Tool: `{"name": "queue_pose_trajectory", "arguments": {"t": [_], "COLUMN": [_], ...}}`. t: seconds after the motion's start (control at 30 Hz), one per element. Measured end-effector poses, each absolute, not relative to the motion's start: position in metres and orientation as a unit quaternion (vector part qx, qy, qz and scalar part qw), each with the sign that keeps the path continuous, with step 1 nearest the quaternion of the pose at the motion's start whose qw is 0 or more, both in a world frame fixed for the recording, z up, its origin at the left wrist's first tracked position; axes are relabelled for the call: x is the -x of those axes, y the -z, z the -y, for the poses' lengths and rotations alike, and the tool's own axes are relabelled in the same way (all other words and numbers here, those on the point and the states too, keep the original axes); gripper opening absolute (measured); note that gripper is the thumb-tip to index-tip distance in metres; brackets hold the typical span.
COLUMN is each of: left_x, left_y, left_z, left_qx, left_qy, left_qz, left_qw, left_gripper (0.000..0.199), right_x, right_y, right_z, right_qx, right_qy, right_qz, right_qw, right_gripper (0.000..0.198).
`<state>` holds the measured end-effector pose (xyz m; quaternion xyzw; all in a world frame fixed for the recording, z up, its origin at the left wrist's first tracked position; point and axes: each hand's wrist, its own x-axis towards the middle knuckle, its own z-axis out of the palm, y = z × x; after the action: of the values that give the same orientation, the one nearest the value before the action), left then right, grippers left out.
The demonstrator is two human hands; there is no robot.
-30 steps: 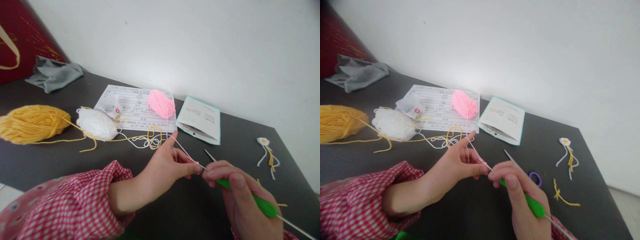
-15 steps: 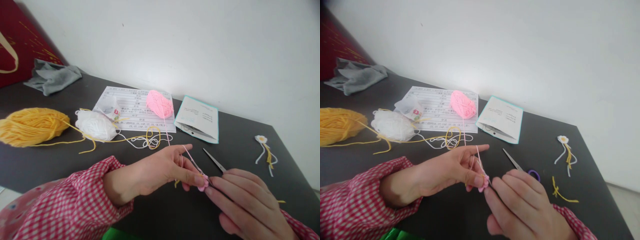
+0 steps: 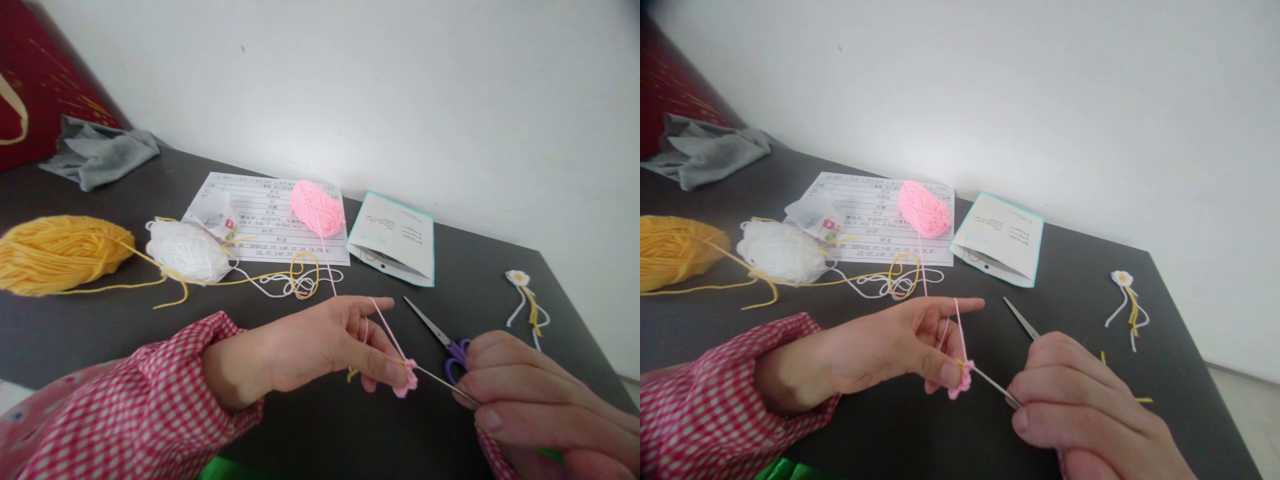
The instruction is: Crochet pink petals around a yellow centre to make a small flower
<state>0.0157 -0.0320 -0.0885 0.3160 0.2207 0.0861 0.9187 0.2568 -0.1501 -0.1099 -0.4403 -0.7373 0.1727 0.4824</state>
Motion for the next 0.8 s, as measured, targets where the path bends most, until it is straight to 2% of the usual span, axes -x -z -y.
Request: {"name": "queue_pose_trajectory", "arguments": {"t": [0.1,0.3,0.57,0.63,0.7,0.8], "left_x": [-0.016,-0.017,-0.017,-0.019,-0.022,-0.028], "left_y": [0.092,0.098,0.095,0.089,0.085,0.084], "left_z": [0.032,0.032,0.033,0.034,0.038,0.045], "left_qx": [-0.284,-0.24,-0.242,-0.276,-0.308,-0.318], "left_qy": [-0.073,-0.059,-0.066,-0.096,-0.147,-0.237], "left_qz": [-0.197,-0.17,-0.186,-0.218,-0.267,-0.327], "left_qw": [0.936,0.954,0.95,0.931,0.901,0.858], "left_gripper": [0.085,0.065,0.057,0.065,0.081,0.106], "right_x": [-0.247,-0.226,-0.213,-0.211,-0.207,-0.2], "right_y": [0.105,0.091,0.086,0.089,0.093,0.096], "right_z": [0.14,0.128,0.115,0.112,0.113,0.121], "right_qx": [0.394,0.396,0.41,0.415,0.427,0.478], "right_qy": [-0.229,-0.396,-0.431,-0.434,-0.428,-0.337], "right_qz": [0.717,0.593,0.537,0.527,0.524,0.579], "right_qw": [0.527,0.579,0.598,0.601,0.599,0.568], "right_gripper": [0.034,0.04,0.04,0.039,0.039,0.036]}}
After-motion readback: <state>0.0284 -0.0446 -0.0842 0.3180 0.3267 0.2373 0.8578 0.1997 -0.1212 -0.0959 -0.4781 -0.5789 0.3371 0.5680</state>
